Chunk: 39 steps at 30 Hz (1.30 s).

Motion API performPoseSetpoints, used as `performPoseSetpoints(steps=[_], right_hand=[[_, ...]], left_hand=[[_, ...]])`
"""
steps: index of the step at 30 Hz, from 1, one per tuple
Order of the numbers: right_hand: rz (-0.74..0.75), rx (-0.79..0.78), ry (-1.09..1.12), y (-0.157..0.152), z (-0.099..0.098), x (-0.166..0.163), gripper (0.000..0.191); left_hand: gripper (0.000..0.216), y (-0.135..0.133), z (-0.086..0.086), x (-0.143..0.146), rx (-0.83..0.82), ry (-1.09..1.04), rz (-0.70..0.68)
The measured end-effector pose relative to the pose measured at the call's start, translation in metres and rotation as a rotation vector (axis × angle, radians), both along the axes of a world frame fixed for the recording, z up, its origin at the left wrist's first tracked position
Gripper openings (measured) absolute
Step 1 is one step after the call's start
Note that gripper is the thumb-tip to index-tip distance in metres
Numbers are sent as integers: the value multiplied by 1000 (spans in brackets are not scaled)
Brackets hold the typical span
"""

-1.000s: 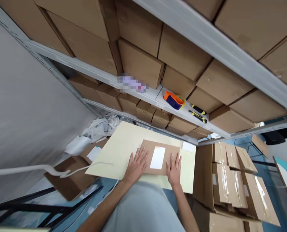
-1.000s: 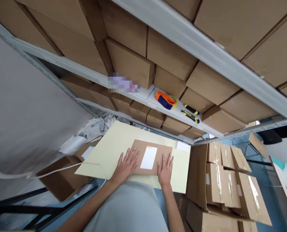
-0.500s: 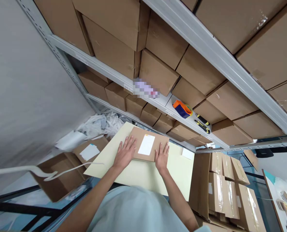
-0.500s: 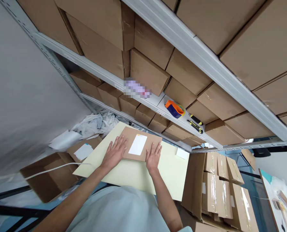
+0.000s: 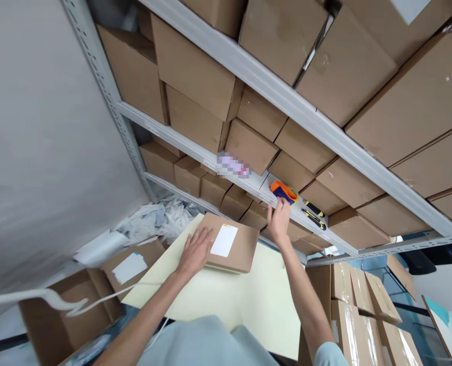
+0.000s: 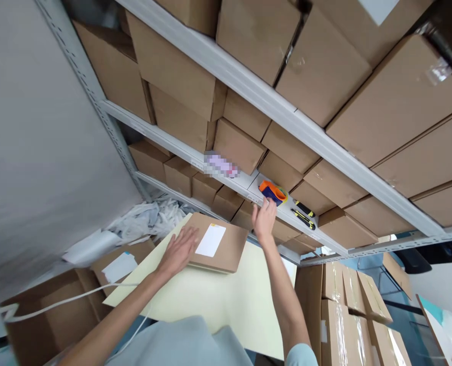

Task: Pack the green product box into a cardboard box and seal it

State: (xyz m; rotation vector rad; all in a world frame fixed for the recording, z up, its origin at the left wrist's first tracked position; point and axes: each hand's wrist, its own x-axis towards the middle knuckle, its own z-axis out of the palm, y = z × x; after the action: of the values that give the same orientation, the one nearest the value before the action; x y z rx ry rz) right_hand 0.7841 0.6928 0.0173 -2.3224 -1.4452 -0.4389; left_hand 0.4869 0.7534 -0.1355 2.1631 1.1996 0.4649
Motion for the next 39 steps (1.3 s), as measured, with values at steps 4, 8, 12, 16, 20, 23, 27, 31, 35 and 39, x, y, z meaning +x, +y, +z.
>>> performPoseSetpoints(steps=[4, 8, 12, 16, 20, 23, 27, 31, 35, 39], right_hand=[[-170, -81, -7, 32, 39, 46, 60], [-198, -141, 47, 39, 36, 58, 42], [-181, -198, 119, 40, 48, 73, 31], [-153, -215, 186, 22, 56, 74, 36], [-21, 45, 462, -51, 18, 11, 57], [122, 224, 994, -126, -27, -68, 60], [151, 226, 1378, -187, -57, -154, 57], [114, 299, 1377, -200, -27, -176, 60], [166, 387, 1356, -210, 22, -170, 55], [254, 400, 1341, -223, 55, -174, 49]], left_hand=[[66, -26, 32, 4, 78, -126, 55], [60, -57, 48, -3, 72, -226, 104], [56, -86, 62, 1, -17, -307, 80], [52, -116, 87, 19, -98, -403, 19], [43, -144, 109, 24, -166, -555, 4], [35, -163, 115, 19, -256, -653, 26], [20, -178, 116, 13, -330, -718, 71], [17, -181, 136, 10, -363, -752, 95], [13, -180, 179, 1, -308, -798, -32], [10, -182, 211, -15, -156, -836, -141]])
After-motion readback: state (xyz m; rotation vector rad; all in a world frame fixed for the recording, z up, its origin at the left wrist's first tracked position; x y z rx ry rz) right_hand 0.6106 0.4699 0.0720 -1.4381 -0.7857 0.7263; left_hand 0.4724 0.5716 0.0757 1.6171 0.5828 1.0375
